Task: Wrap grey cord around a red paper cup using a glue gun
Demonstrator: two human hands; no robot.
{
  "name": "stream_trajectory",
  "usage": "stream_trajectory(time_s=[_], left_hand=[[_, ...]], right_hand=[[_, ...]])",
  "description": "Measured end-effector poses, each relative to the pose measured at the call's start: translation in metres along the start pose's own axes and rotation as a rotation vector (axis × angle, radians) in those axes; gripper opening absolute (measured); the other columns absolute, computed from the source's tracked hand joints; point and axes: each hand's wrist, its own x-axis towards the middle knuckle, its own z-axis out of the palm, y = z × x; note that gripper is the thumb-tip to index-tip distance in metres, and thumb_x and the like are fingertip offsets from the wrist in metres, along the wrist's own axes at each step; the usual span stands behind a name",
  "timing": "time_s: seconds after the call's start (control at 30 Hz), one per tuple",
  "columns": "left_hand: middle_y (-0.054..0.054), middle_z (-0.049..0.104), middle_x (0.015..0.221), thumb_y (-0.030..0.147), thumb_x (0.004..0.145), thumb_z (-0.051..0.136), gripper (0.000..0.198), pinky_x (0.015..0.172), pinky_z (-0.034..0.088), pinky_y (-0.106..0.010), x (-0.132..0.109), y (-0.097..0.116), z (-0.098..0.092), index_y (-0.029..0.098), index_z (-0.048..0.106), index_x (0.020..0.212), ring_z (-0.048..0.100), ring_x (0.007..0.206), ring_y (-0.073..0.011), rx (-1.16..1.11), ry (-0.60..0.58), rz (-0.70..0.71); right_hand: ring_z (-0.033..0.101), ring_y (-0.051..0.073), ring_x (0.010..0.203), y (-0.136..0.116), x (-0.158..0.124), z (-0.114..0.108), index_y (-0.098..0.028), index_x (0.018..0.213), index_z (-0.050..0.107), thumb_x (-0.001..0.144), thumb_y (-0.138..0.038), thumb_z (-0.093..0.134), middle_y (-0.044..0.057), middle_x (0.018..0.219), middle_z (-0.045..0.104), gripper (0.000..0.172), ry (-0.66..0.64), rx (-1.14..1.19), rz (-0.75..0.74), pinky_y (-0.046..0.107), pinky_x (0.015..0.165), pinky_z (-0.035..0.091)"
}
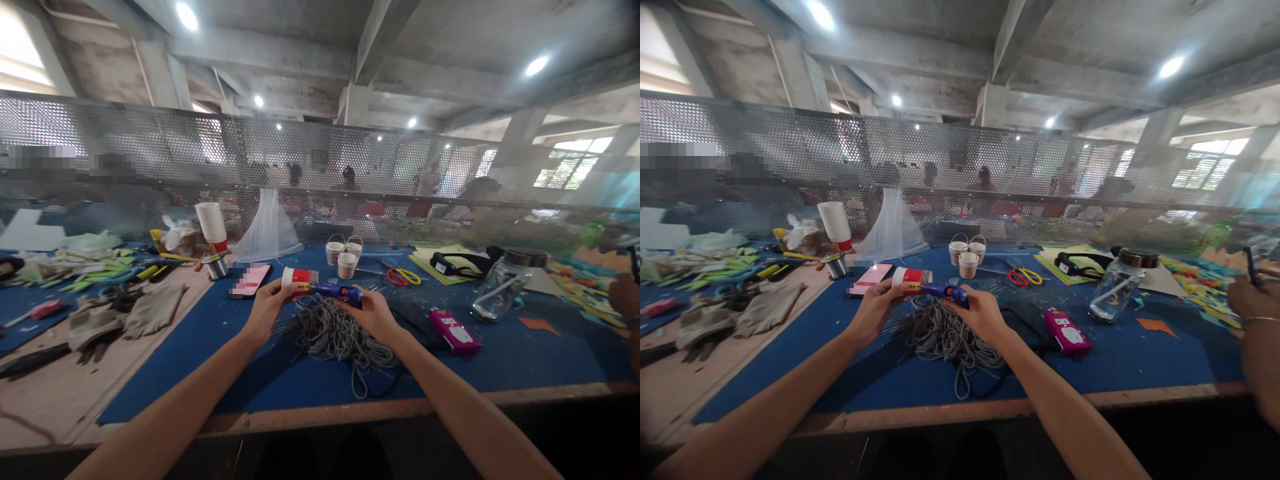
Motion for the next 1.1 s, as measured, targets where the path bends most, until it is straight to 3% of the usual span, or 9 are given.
stream_trajectory(time_s=[1.1], left_hand=[[-0.01, 0.077, 0.098, 0.043, 0.073, 0.076, 0.037, 0.076, 0.049, -0.03, 0.0006, -0.0064, -0.0036, 0.017, 0.076, 0.099, 0.068, 0.089, -0.0237, 0.057, -0.044, 0.002]], right_hand=[[0.057, 0.016, 0.056, 0.0016, 0.001, 0.0, -0.02, 0.082, 0.068, 0.086, -0.058, 0.059, 0.0, 0.062, 0.064, 0.039, 0.075, -0.079, -0.018, 0.023, 0.054, 0.036]])
